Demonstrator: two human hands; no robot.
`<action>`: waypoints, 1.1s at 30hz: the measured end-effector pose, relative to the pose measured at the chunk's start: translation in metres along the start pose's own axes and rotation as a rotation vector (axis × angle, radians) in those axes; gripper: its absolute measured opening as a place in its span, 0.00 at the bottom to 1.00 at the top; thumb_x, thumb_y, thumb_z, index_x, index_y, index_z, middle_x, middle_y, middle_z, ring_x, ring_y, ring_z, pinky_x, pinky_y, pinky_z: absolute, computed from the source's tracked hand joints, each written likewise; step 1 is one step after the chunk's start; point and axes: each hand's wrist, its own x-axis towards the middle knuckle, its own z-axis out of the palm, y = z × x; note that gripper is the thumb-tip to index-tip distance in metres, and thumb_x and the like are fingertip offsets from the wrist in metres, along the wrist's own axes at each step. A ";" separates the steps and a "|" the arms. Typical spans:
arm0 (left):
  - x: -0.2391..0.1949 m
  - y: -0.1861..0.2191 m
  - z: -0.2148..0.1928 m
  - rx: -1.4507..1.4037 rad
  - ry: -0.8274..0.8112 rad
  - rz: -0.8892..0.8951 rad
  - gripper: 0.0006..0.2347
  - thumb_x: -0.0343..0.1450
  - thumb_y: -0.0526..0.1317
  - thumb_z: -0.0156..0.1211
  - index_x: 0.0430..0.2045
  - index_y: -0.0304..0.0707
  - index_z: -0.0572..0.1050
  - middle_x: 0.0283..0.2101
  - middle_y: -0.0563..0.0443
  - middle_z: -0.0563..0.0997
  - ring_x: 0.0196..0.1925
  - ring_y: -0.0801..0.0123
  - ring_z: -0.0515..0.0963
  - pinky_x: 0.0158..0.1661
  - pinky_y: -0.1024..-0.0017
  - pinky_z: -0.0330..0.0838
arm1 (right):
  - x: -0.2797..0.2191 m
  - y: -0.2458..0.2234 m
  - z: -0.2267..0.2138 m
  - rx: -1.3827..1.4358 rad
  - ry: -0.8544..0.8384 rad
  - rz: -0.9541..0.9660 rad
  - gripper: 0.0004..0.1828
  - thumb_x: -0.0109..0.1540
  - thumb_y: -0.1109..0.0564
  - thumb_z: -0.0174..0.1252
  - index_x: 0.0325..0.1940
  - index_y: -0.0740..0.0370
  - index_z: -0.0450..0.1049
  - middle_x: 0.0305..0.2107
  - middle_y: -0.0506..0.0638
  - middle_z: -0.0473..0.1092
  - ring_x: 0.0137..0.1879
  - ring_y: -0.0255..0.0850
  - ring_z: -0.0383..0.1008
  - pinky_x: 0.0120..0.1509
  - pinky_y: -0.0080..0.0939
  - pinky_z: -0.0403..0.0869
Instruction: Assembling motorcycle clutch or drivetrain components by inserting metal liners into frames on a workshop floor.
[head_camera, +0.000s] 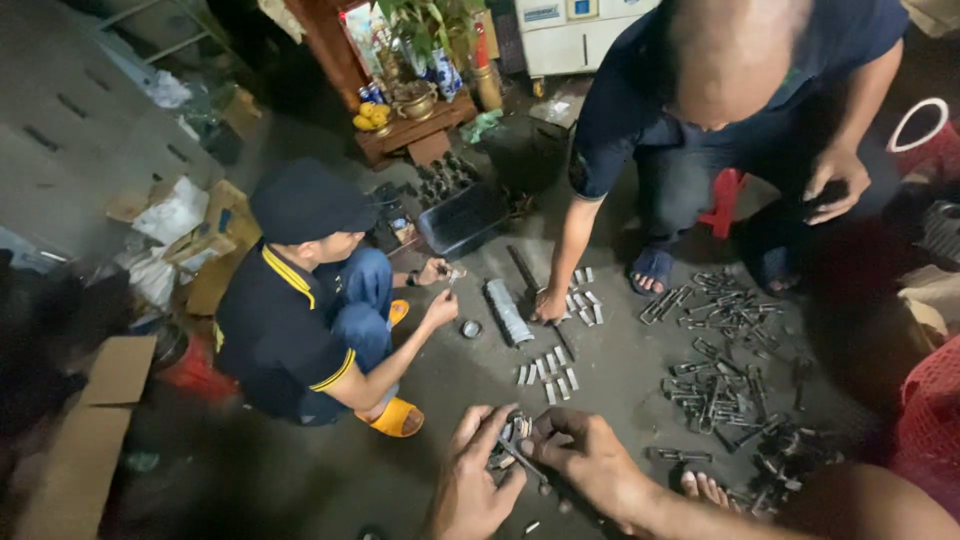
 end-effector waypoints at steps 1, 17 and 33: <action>-0.005 -0.003 0.000 -0.015 0.005 0.001 0.29 0.58 0.32 0.66 0.57 0.29 0.71 0.51 0.36 0.75 0.54 0.46 0.78 0.54 0.59 0.72 | -0.001 0.003 0.003 -0.045 0.008 -0.023 0.11 0.60 0.52 0.64 0.37 0.64 0.77 0.23 0.46 0.73 0.26 0.32 0.72 0.24 0.38 0.72; -0.016 -0.035 0.008 -0.076 -0.032 -0.028 0.29 0.61 0.31 0.66 0.60 0.29 0.70 0.57 0.33 0.79 0.58 0.43 0.80 0.56 0.59 0.74 | 0.039 0.067 0.006 -0.086 -0.005 -0.155 0.10 0.60 0.56 0.66 0.38 0.66 0.76 0.19 0.44 0.73 0.23 0.30 0.71 0.25 0.34 0.71; -0.003 -0.038 0.015 -0.098 -0.055 -0.069 0.27 0.61 0.32 0.66 0.57 0.30 0.72 0.50 0.32 0.83 0.50 0.45 0.86 0.49 0.61 0.79 | 0.035 0.074 -0.015 -0.319 0.010 -0.196 0.25 0.50 0.58 0.76 0.48 0.63 0.75 0.32 0.49 0.77 0.36 0.33 0.76 0.42 0.38 0.77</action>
